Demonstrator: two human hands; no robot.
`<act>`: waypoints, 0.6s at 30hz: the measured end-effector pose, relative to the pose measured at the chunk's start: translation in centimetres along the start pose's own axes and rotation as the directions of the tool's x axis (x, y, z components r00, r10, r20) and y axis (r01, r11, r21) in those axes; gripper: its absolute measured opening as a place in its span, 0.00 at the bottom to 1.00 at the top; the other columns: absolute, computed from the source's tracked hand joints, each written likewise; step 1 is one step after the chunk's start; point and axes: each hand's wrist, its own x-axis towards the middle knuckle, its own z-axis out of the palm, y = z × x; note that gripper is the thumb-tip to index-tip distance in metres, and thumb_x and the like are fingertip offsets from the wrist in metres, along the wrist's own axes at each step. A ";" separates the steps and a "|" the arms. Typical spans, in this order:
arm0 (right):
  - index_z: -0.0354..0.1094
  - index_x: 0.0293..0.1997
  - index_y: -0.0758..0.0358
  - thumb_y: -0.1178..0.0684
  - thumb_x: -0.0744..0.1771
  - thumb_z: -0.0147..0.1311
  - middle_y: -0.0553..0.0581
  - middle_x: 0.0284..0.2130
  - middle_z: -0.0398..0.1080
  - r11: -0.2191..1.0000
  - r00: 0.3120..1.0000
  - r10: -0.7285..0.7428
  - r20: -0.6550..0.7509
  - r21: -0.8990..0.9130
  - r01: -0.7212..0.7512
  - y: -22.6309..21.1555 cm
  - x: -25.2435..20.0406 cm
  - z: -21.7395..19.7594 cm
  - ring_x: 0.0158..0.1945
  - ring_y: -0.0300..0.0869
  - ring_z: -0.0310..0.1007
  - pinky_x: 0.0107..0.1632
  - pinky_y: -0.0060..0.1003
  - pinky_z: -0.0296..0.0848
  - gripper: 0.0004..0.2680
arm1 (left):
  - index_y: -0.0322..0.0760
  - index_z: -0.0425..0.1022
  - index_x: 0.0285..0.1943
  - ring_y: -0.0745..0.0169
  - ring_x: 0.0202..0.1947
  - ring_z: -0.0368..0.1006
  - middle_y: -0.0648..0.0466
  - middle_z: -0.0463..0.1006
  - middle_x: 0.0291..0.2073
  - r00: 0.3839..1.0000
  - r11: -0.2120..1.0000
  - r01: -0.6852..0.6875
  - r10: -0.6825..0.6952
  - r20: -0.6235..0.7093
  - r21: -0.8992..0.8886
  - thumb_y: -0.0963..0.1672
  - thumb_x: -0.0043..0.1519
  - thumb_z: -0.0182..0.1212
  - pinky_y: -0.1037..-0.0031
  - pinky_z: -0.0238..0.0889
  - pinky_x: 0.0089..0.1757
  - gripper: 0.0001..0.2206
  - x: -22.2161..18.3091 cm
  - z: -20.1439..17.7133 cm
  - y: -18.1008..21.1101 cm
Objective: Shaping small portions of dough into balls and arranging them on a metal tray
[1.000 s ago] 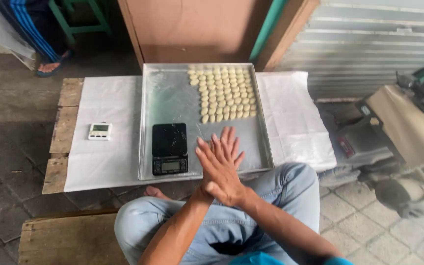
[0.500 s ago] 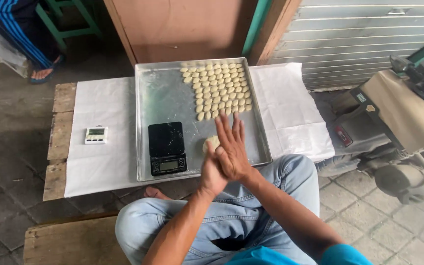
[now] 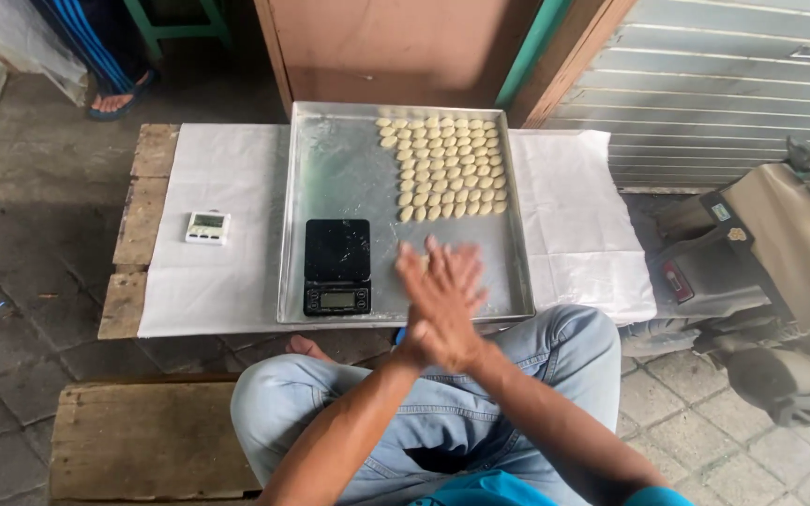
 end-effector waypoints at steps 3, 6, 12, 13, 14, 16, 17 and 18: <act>0.43 0.80 0.60 0.29 0.71 0.18 0.58 0.78 0.43 0.985 0.986 0.144 -0.080 0.106 -0.135 3.1 0.6 -0.3 0.80 0.58 0.19 0.76 0.55 0.20 0.31 | 0.48 0.75 0.66 0.56 0.63 0.71 0.50 0.79 0.58 0.999 0.999 0.038 -0.038 -0.017 0.036 0.62 0.65 0.51 0.64 0.54 0.68 0.29 -0.1 0.0 0.0; 0.36 0.81 0.61 0.37 0.73 0.20 0.60 0.79 0.34 0.972 0.987 0.126 -0.098 -0.189 -0.142 2.4 0.0 -0.5 0.79 0.61 0.20 0.76 0.56 0.23 0.27 | 0.47 0.76 0.66 0.56 0.61 0.73 0.49 0.80 0.56 0.997 0.996 0.078 -0.077 -0.027 0.052 0.63 0.65 0.51 0.66 0.56 0.67 0.30 0.4 -0.6 0.5; 0.39 0.80 0.62 0.25 0.69 0.17 0.59 0.79 0.36 0.985 0.996 0.087 -0.002 0.146 -0.086 2.8 0.4 -0.3 0.80 0.60 0.17 0.76 0.55 0.18 0.35 | 0.46 0.28 0.85 0.42 0.79 0.24 0.47 0.26 0.82 0.863 0.936 -0.221 0.057 0.502 0.274 0.69 0.57 0.52 0.47 0.39 0.68 0.55 0.5 -3.4 -1.4; 0.35 0.81 0.62 0.30 0.71 0.17 0.60 0.79 0.34 0.993 0.992 0.117 -0.037 0.011 -0.117 3.6 0.6 -0.9 0.79 0.61 0.17 0.76 0.56 0.20 0.31 | 0.48 0.42 0.82 0.52 0.78 0.35 0.55 0.40 0.80 0.942 0.969 -0.124 0.047 0.333 0.215 0.64 0.65 0.46 0.54 0.40 0.70 0.41 0.5 -2.6 -1.4; 0.32 0.81 0.62 0.35 0.73 0.18 0.60 0.79 0.31 0.980 0.987 0.150 -0.066 -0.123 -0.157 4.4 0.3 -1.6 0.79 0.62 0.17 0.76 0.56 0.22 0.28 | 0.50 0.56 0.79 0.62 0.77 0.45 0.63 0.54 0.77 0.989 0.992 -0.035 0.016 0.147 0.124 0.58 0.72 0.40 0.62 0.40 0.71 0.28 0.3 -2.0 -1.9; 0.34 0.81 0.60 0.32 0.72 0.17 0.58 0.79 0.32 0.990 0.990 0.140 -0.029 -0.029 -0.141 0.3 0.8 -1.2 0.80 0.60 0.16 0.76 0.56 0.20 0.29 | 0.54 0.48 0.81 0.60 0.79 0.39 0.62 0.46 0.79 0.967 0.978 -0.105 0.058 0.247 0.183 0.61 0.70 0.38 0.57 0.39 0.70 0.32 1.6 -3.2 0.0; 0.35 0.80 0.57 0.28 0.71 0.15 0.56 0.79 0.33 0.990 0.992 0.126 0.001 0.060 -0.126 -1.4 1.3 -1.2 0.80 0.57 0.16 0.76 0.56 0.19 0.31 | 0.58 0.41 0.84 0.58 0.80 0.33 0.62 0.39 0.82 0.932 0.955 -0.180 0.088 0.352 0.237 0.64 0.68 0.36 0.53 0.37 0.69 0.36 2.6 -3.6 1.0; 0.35 0.80 0.57 0.28 0.71 0.15 0.56 0.79 0.33 0.989 0.991 0.135 0.012 0.062 -0.135 -0.7 0.8 -1.4 0.80 0.57 0.16 0.76 0.56 0.19 0.31 | 0.58 0.41 0.84 0.58 0.80 0.33 0.62 0.39 0.82 0.935 0.958 -0.173 0.087 0.343 0.230 0.64 0.68 0.36 0.53 0.37 0.69 0.36 1.7 -3.4 -0.1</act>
